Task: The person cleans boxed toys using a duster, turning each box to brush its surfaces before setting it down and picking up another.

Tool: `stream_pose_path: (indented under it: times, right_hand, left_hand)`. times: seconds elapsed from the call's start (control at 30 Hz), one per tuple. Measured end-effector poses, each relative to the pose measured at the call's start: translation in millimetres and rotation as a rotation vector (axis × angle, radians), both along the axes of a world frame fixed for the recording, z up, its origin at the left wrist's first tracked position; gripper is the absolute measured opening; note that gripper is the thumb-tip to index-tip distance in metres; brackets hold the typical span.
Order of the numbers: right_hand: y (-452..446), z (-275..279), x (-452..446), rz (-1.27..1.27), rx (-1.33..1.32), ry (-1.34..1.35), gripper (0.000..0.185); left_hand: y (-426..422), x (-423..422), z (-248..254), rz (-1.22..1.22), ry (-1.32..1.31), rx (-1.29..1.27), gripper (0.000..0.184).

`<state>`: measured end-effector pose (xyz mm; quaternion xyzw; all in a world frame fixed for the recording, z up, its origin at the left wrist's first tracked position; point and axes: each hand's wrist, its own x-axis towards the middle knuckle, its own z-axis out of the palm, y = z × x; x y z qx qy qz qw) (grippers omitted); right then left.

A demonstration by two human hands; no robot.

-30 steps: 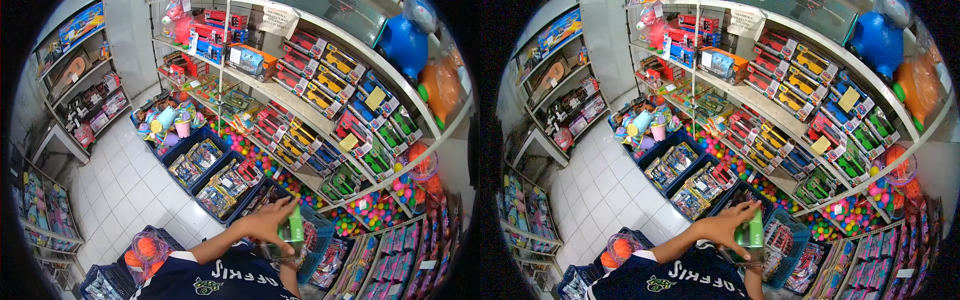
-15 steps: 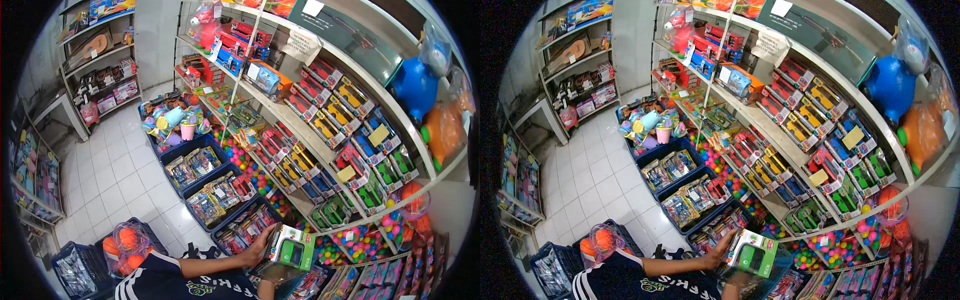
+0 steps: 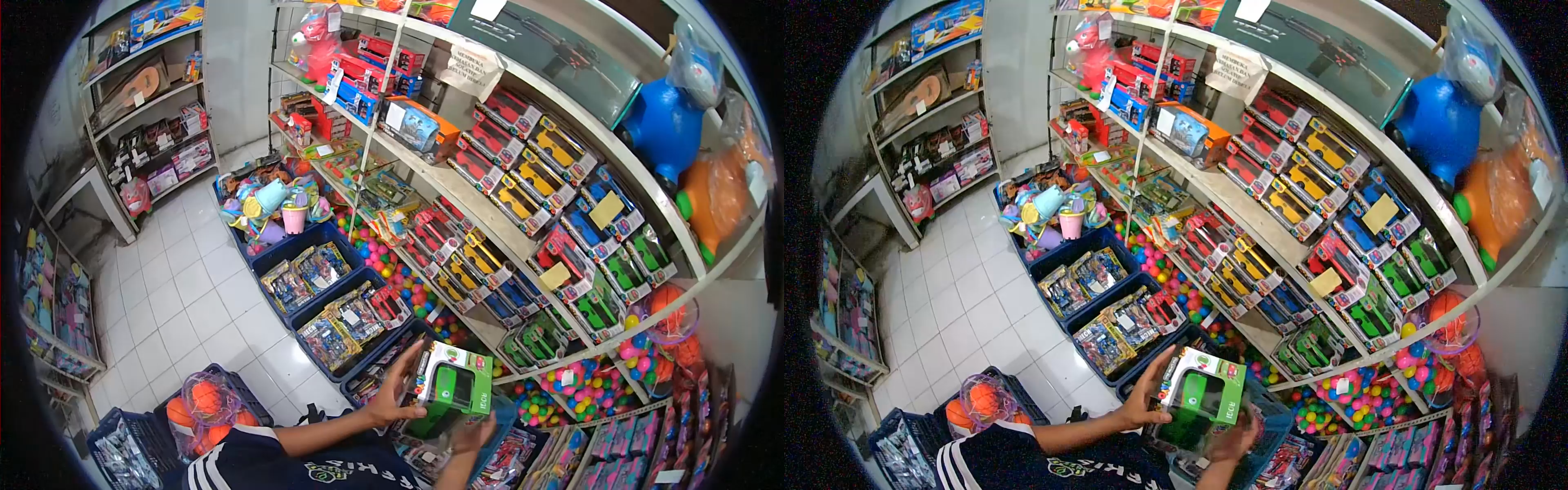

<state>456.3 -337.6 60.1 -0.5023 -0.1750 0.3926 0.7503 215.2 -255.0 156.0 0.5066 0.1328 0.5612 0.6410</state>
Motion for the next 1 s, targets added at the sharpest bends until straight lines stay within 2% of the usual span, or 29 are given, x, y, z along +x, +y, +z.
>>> stream_pose_path:
  times: [0.03,0.07,0.1,0.2,0.27,0.3,0.37,0.4,0.47,0.57,0.6,0.67,0.7,0.8,0.9,0.93,1.0]
  right_hand:
    - [-2.7,-5.3,23.7,-0.004,0.042,0.288,0.043]
    - [-12.8,8.8,38.3,0.117,0.188,0.519,0.044]
    - [-14.0,36.9,34.5,0.005,0.078,0.462,0.031]
    - [-17.6,116.3,15.5,-0.102,0.018,0.321,0.037]
    - [-22.5,116.7,23.0,-0.088,0.083,0.287,0.036]
    - [-15.8,142.2,1.7,-0.244,0.01,0.287,0.034]
    - [-27.5,123.6,15.1,0.036,0.12,0.103,0.031]
    - [-27.9,151.8,-4.5,0.027,0.048,0.103,0.027]
    - [-25.2,142.3,-2.9,0.052,0.168,0.114,0.024]
    - [-16.1,158.8,-14.7,-0.057,0.086,0.067,0.023]
    - [-21.7,157.6,-7.8,0.053,0.121,0.049,0.023]
    - [-32.3,158.6,1.6,0.084,0.026,0.07,0.021]
    - [-19.3,156.9,-9.1,-0.164,0.004,0.104,0.021]
    - [-16.2,157.8,-9.5,-0.307,-0.008,0.223,0.023]
    - [-29.0,150.7,-8.2,-0.024,0.146,0.101,0.022]
    - [-32.1,150.3,-7.2,-0.03,0.148,0.112,0.022]
    - [-37.5,152.0,-8.1,-0.071,-0.108,0.148,0.021]
  left_hand:
    - [1.1,-6.2,7.3,0.026,0.017,-0.005,0.117]
    - [1.4,-11.8,13.8,0.054,0.031,-0.008,0.117]
    - [3.5,-16.3,9.2,0.119,0.084,0.021,0.118]
    - [5.2,-28.6,11.4,0.181,0.191,-0.024,0.119]
    - [8.3,-31.7,6.0,0.191,0.238,0.001,0.119]
    - [8.4,-34.0,3.0,0.212,0.274,0.023,0.12]
    - [7.3,-35.2,1.9,0.19,0.326,0.031,0.121]
    - [6.8,-35.2,1.3,0.184,0.347,0.042,0.121]
    - [7.1,-34.3,6.2,0.179,0.416,0.123,0.123]
    - [3.6,-27.8,8.5,0.151,0.45,0.147,0.124]
    - [3.8,-26.3,9.6,0.165,0.47,0.198,0.125]
    - [2.7,-24.7,3.8,0.168,0.486,0.262,0.128]
    - [1.2,-24.3,6.3,0.152,0.488,0.271,0.128]
    - [-5.9,-22.8,10.2,0.105,0.5,0.279,0.126]
    - [-7.2,-22.6,9.4,0.067,0.511,0.285,0.126]
    - [-8.7,-21.8,8.2,0.045,0.506,0.268,0.126]
    - [-9.5,-20.5,7.3,0.041,0.518,0.291,0.126]
